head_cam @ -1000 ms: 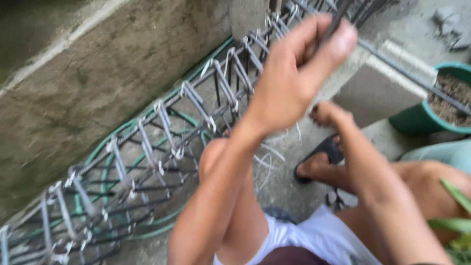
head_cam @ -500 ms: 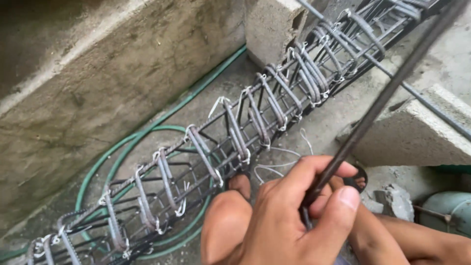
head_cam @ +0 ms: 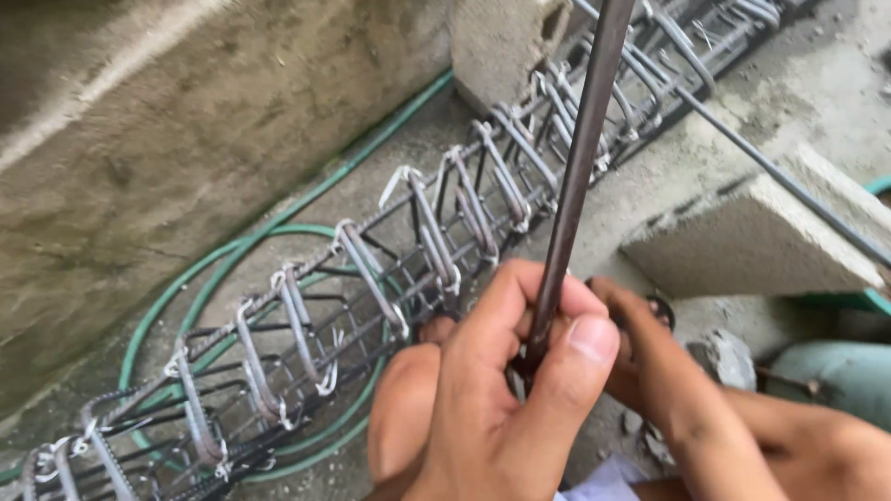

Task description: Tying steel reinforcement bars together using wire and a manual twisting tool

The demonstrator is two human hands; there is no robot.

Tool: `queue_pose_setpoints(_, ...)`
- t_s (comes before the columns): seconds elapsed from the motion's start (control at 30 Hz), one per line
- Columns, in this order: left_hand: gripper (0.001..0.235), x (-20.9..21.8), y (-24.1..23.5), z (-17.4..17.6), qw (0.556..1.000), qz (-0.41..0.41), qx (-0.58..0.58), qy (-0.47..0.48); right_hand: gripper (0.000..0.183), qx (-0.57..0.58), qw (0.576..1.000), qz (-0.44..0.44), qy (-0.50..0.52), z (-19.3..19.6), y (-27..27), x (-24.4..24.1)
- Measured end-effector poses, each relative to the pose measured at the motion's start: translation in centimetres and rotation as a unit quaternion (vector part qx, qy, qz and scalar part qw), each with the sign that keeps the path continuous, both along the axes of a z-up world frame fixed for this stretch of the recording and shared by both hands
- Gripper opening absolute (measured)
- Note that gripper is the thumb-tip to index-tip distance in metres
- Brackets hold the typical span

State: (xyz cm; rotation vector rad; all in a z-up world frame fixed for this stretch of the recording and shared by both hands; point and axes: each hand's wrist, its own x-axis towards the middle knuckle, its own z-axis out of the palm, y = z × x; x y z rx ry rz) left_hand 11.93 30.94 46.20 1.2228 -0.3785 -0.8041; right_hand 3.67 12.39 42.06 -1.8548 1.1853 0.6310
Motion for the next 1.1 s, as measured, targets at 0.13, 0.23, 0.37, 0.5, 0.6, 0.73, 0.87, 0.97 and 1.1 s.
queue_pose_setpoints(0.13,0.016,-0.8,0.5,0.4,0.994,-0.047,-0.090,-0.045,0.025,0.000,0.999,-0.052,-0.009,5.6,5.9,-1.2)
queue_pose_setpoints(0.23,0.020,-1.3,0.8,0.6,0.988,-0.045,-0.131,-0.060,0.026,-0.001,0.997,-0.075,-0.020,-4.6,1.8,-9.9)
queue_pose_setpoints(0.37,0.027,-2.3,0.4,0.0,0.977,-0.015,-0.182,-0.112,0.014,-0.091,0.929,0.353,0.069,-19.2,-18.1,-10.0)
queue_pose_setpoints(0.5,0.027,-3.2,-1.3,-1.0,0.967,0.010,-0.220,-0.132,0.019,-0.098,0.939,0.289,0.160,-5.2,-10.1,-6.7)
queue_pose_setpoints(0.6,0.034,-3.6,-1.6,-0.9,0.967,-0.028,-0.234,-0.092,0.031,-0.101,0.977,0.185,-0.033,-0.1,-7.3,-6.4)
queue_pose_setpoints(0.73,0.033,-4.4,-1.6,-0.3,0.966,-0.064,-0.230,-0.097,0.028,-0.044,0.947,0.093,-0.305,3.0,-3.6,-5.9)
queue_pose_setpoints(0.87,0.027,-4.8,-1.4,0.2,0.985,-0.037,-0.145,-0.086,0.011,0.025,0.884,0.066,-0.463,1.1,-2.0,-6.5)
queue_pose_setpoints(0.97,0.018,-4.9,-1.8,-1.2,0.988,0.014,-0.096,-0.118,0.014,-0.022,0.876,0.106,-0.470,0.0,-0.4,-5.7)
queue_pose_setpoints(1.1,0.030,-4.3,-2.2,-0.6,0.976,0.033,-0.025,-0.214,0.028,-0.001,0.882,0.100,-0.461,-0.3,0.8,-5.8)
